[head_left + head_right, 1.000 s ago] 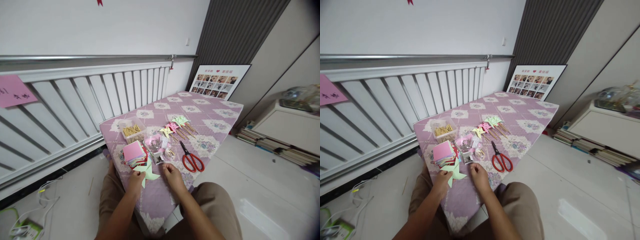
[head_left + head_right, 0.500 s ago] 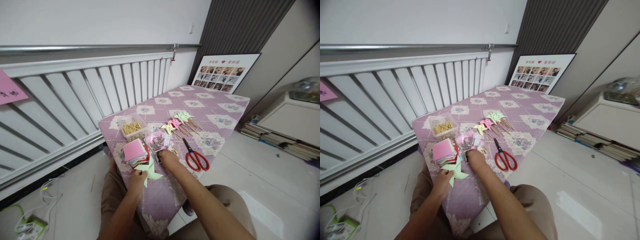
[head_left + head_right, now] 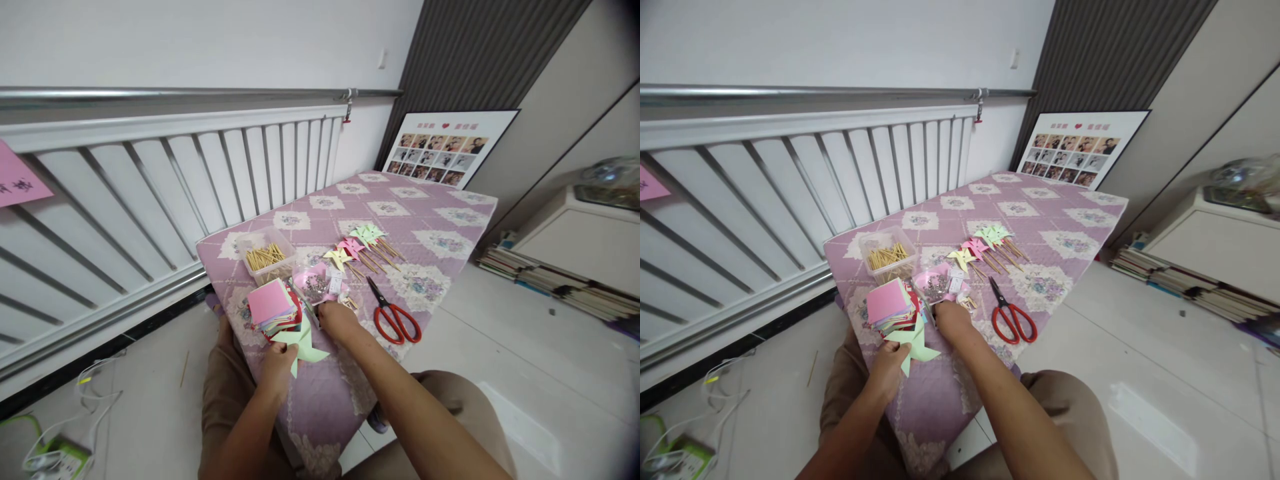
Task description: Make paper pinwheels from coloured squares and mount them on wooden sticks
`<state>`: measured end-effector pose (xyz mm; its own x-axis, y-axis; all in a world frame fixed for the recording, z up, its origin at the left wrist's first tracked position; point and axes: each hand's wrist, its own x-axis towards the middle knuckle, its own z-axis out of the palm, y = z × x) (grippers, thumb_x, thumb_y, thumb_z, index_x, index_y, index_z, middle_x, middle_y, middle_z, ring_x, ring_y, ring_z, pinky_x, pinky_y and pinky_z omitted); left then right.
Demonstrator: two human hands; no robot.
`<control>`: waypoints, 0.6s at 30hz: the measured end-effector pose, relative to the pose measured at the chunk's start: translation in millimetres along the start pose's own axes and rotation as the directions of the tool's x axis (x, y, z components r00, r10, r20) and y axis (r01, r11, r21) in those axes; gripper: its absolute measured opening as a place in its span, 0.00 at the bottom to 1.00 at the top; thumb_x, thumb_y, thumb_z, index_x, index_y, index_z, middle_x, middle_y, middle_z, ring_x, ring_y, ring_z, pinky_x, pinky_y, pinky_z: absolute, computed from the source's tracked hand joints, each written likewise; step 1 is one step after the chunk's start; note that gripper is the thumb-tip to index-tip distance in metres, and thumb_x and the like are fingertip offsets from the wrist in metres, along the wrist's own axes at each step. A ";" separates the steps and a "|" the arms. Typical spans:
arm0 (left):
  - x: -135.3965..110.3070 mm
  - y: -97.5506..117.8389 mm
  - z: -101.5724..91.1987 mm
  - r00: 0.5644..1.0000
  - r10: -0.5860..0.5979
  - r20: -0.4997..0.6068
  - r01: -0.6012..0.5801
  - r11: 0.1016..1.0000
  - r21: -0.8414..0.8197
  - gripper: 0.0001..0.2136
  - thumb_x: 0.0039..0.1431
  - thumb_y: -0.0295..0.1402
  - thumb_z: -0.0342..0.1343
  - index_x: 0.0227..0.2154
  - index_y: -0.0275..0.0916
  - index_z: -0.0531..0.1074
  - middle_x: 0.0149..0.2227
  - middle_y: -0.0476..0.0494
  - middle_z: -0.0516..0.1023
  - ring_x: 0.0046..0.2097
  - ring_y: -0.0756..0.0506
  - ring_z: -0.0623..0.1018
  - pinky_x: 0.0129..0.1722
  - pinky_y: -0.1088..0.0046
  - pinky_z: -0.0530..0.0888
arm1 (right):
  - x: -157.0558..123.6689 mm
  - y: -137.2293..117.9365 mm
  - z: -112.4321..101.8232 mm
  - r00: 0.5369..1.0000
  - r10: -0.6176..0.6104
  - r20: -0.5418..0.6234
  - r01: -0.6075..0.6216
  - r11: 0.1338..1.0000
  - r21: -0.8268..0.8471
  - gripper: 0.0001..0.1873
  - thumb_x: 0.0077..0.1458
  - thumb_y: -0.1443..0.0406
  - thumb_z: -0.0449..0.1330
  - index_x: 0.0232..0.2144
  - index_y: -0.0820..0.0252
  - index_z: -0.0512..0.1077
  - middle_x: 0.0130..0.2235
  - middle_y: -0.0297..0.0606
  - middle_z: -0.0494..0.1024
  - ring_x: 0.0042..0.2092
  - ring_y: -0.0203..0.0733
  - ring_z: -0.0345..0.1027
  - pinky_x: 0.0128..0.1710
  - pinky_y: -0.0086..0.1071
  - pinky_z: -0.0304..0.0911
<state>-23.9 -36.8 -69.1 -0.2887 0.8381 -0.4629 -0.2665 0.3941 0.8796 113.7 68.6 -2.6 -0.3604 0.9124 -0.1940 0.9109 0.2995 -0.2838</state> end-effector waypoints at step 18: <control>-9.0 5.6 0.3 1.000 0.025 0.013 -0.025 0.999 -0.032 0.11 0.42 0.36 0.60 0.29 0.36 0.73 0.28 0.46 0.78 0.29 0.48 0.76 0.30 0.74 0.72 | -72.6 76.3 50.2 0.939 0.111 -0.325 0.076 0.856 0.511 0.12 0.55 0.65 0.47 0.29 0.60 0.70 0.25 0.33 0.72 0.26 0.37 0.65 0.26 0.27 0.59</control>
<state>-22.5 -42.0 -60.0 -0.2833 0.8526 -0.4391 -0.2883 0.3609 0.8869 199.3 11.2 -57.4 -0.1720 0.9808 0.0915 0.6498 0.1827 -0.7378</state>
